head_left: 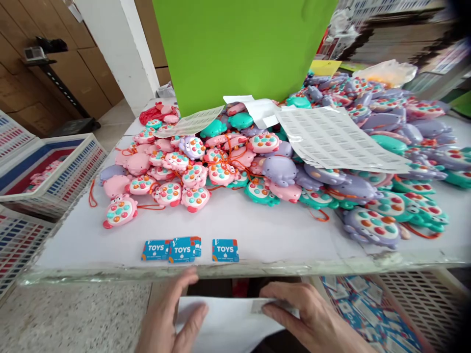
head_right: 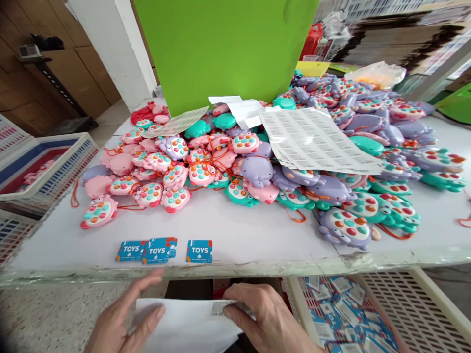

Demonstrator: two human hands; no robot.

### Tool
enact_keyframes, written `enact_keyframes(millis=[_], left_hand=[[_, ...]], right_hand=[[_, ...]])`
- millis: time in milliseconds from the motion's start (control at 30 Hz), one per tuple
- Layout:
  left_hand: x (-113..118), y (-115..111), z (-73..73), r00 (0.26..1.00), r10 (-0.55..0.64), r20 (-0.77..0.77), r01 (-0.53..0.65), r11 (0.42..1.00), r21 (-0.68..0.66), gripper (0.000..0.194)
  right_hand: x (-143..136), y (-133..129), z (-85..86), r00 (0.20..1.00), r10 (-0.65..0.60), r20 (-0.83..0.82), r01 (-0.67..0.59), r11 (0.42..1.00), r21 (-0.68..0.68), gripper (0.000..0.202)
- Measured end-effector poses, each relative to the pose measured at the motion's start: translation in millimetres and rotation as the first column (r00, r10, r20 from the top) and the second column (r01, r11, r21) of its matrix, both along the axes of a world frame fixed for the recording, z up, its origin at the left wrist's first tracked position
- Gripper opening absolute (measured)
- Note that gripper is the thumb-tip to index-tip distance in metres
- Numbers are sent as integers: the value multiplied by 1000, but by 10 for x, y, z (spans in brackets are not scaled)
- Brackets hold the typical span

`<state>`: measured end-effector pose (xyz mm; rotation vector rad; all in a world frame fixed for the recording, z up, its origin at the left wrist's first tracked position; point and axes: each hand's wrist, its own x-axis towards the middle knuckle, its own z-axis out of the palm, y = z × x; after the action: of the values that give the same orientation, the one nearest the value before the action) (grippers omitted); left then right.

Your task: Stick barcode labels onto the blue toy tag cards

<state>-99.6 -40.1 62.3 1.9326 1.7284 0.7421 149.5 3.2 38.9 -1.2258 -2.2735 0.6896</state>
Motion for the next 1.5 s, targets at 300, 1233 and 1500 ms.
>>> enact_keyframes(millis=[300, 1233, 1500], left_hand=[[465, 275, 73, 899, -316, -303, 307, 948, -81, 26], [264, 209, -232, 971, -221, -92, 209, 970, -128, 27], [211, 163, -598, 937, -260, -233, 315, 917, 243, 22]], right_hand=[[-144, -22, 105, 996, 63, -64, -63, 998, -4, 32], [-119, 118, 130, 987, 16, -159, 23, 970, 241, 14], [-407, 688, -126, 983, -101, -153, 60, 965, -254, 16]])
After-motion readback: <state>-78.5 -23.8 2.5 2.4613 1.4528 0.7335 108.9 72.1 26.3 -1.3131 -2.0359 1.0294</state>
